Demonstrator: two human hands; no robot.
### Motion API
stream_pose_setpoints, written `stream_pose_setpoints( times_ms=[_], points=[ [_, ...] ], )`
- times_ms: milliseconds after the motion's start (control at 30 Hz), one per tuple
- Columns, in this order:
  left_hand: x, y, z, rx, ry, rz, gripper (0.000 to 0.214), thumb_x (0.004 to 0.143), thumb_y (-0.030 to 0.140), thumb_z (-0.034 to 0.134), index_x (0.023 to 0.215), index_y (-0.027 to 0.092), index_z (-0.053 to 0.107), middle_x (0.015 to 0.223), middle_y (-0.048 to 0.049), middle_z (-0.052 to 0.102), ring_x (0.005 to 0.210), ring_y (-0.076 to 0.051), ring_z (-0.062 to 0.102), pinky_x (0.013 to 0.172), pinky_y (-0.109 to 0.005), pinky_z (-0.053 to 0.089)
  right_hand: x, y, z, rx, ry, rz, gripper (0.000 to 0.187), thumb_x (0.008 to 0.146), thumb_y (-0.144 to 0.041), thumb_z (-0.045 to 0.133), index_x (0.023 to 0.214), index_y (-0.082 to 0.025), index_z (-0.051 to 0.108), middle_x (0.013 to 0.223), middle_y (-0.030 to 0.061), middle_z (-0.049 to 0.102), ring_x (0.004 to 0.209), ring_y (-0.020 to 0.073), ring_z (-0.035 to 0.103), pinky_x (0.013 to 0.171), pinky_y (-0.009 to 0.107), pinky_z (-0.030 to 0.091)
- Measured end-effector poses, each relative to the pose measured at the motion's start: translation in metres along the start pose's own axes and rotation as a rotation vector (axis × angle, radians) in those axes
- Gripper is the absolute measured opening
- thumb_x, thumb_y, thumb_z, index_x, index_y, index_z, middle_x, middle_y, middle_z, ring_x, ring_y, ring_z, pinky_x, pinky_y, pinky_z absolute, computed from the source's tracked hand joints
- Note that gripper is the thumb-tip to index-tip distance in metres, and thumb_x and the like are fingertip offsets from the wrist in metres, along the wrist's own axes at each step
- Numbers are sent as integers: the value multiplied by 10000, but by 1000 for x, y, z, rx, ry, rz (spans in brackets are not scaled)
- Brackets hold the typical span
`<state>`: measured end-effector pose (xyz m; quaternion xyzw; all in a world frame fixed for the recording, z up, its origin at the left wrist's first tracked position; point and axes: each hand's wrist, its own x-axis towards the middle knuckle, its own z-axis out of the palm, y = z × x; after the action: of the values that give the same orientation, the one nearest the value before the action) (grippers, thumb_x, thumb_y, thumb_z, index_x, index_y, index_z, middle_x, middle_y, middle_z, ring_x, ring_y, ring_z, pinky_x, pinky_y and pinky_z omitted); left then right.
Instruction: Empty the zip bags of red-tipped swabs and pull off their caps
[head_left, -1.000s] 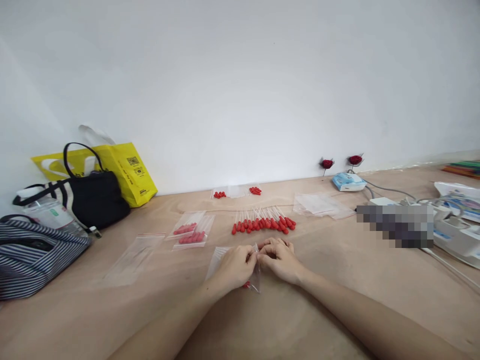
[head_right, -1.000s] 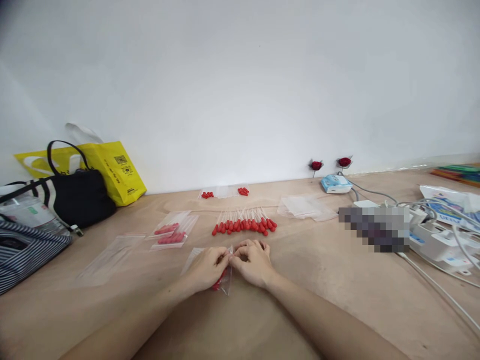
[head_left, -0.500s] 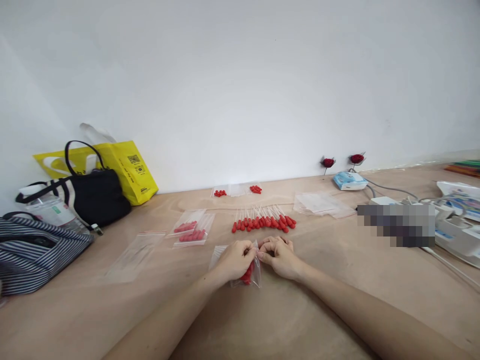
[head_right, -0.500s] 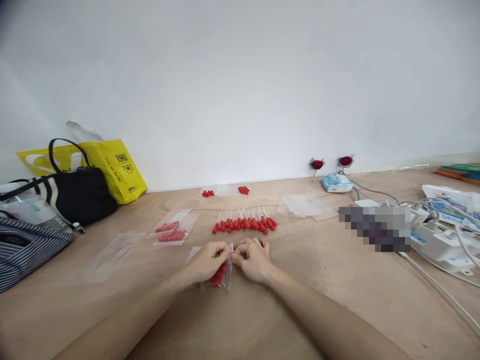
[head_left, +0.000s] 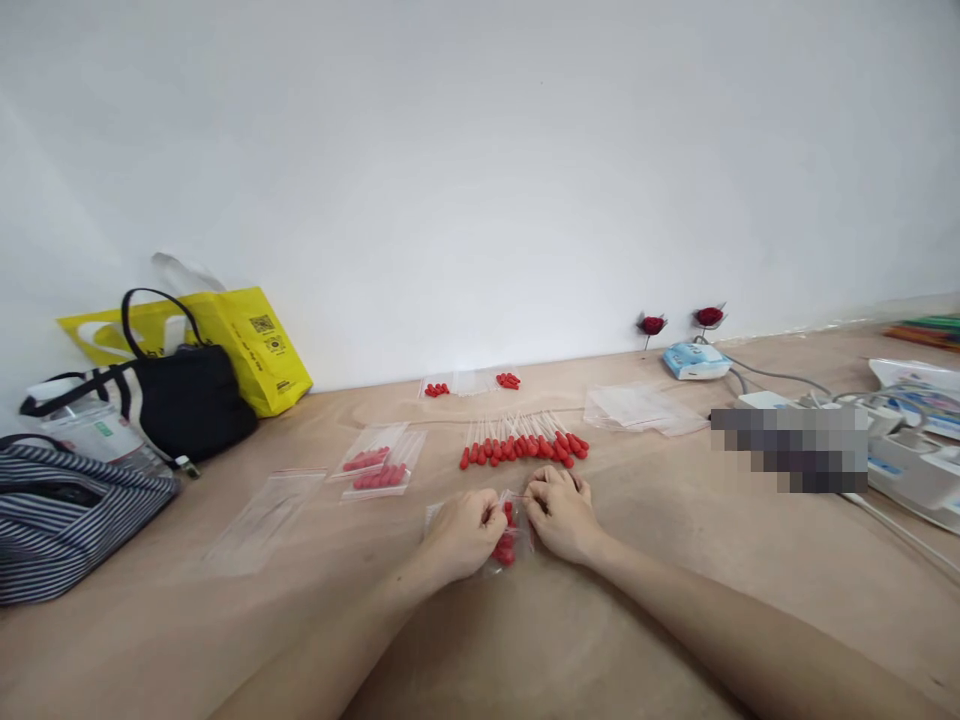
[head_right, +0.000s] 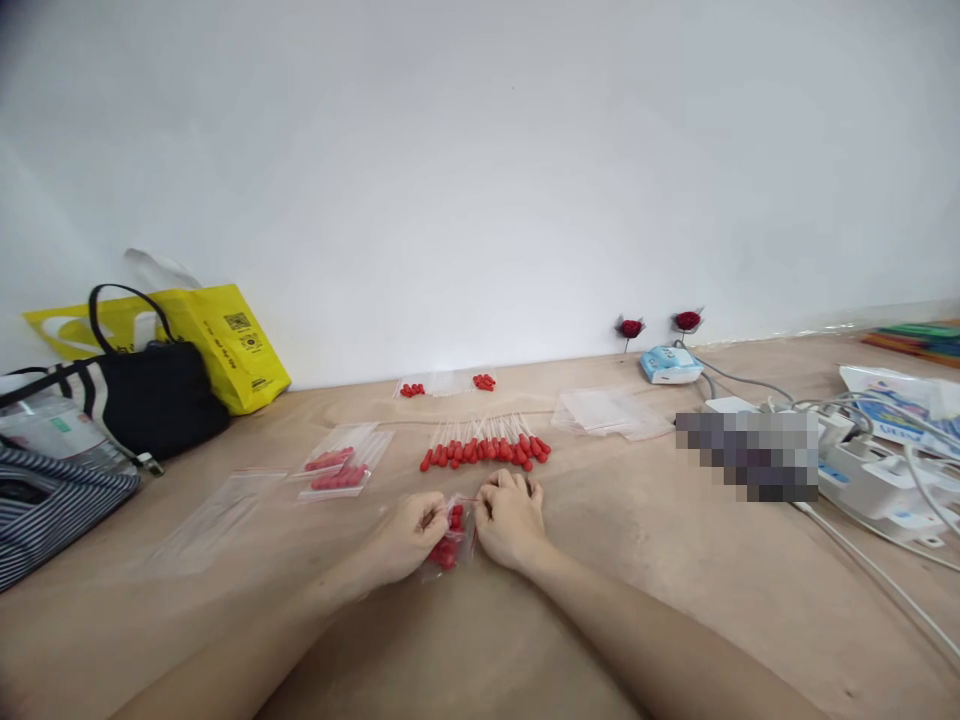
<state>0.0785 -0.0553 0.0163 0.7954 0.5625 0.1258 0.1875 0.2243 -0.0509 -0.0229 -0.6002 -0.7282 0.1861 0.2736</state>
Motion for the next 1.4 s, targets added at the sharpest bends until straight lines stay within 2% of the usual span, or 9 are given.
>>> stream_pose_setpoints(
  times_ms=[100, 200, 367, 467, 667, 800, 967, 1167, 1400],
  points=[
    [-5, -5, -9, 24, 41, 93, 237, 798, 240, 381, 616, 165, 514, 620, -7, 566, 612, -139, 522, 569, -232, 368, -1, 3, -4, 14, -9, -35, 206, 744, -210, 435, 573, -194, 550, 843, -1, 553, 884, 165, 452, 879, 425, 212],
    [-17, -16, -21, 53, 58, 287, 226, 796, 357, 435, 858, 187, 571, 891, -41, 590, 863, -187, 525, 784, -321, 395, -3, 7, -9, 52, 31, -56, 105, 694, -218, 510, 603, -188, 556, 803, 15, 550, 849, 170, 465, 816, 378, 288],
    [-38, -50, -22, 41, -75, 363, 490, 799, 372, 461, 1261, 251, 351, 1323, -61, 362, 1211, -229, 313, 996, -400, 262, -6, 12, -13, 219, 5, -301, 57, 655, -136, 552, 645, -178, 589, 705, 13, 546, 735, 141, 482, 689, 273, 364],
    [-39, -61, -13, -22, -36, 300, 452, 810, 320, 448, 1245, 225, 371, 1282, -62, 425, 1182, -207, 368, 992, -379, 291, -5, 11, -12, 349, -131, -359, 99, 670, -114, 536, 642, -171, 611, 663, -1, 550, 628, 104, 479, 597, 223, 367],
    [-31, -57, -4, -101, 114, 281, 332, 752, 260, 515, 1077, 197, 502, 1105, -56, 562, 1021, -188, 510, 897, -334, 395, -1, 15, -11, 601, -341, -245, 127, 687, -269, 599, 741, -154, 598, 567, -42, 506, 507, 64, 409, 487, 185, 318],
    [-30, -58, -3, -79, 159, 287, 296, 736, 260, 531, 1023, 192, 514, 1025, -57, 588, 950, -191, 534, 839, -339, 416, -2, 14, -8, 658, -315, -254, 216, 630, -294, 663, 765, -157, 565, 627, -32, 564, 523, 65, 425, 504, 189, 329],
    [-29, -58, -2, -43, 185, 325, 288, 730, 251, 540, 1011, 191, 523, 999, -57, 596, 938, -192, 534, 828, -341, 406, -5, 5, -3, 638, -271, -114, 333, 613, -314, 672, 884, -151, 569, 689, -1, 620, 513, 75, 447, 500, 200, 347],
    [-29, -56, -3, -67, 171, 330, 288, 725, 243, 545, 1007, 187, 537, 1006, -57, 597, 943, -189, 533, 838, -338, 403, -6, -2, 4, 577, -210, -153, 148, 659, -292, 613, 689, -151, 581, 582, -31, 541, 524, 76, 446, 506, 192, 345],
    [-30, -58, -4, -109, 147, 304, 278, 742, 275, 540, 1011, 202, 542, 1019, -53, 598, 960, -192, 534, 858, -335, 399, -5, 7, -2, 675, -184, -124, 132, 661, -248, 600, 700, -162, 508, 584, -45, 511, 507, 61, 447, 492, 190, 363]
  ],
)
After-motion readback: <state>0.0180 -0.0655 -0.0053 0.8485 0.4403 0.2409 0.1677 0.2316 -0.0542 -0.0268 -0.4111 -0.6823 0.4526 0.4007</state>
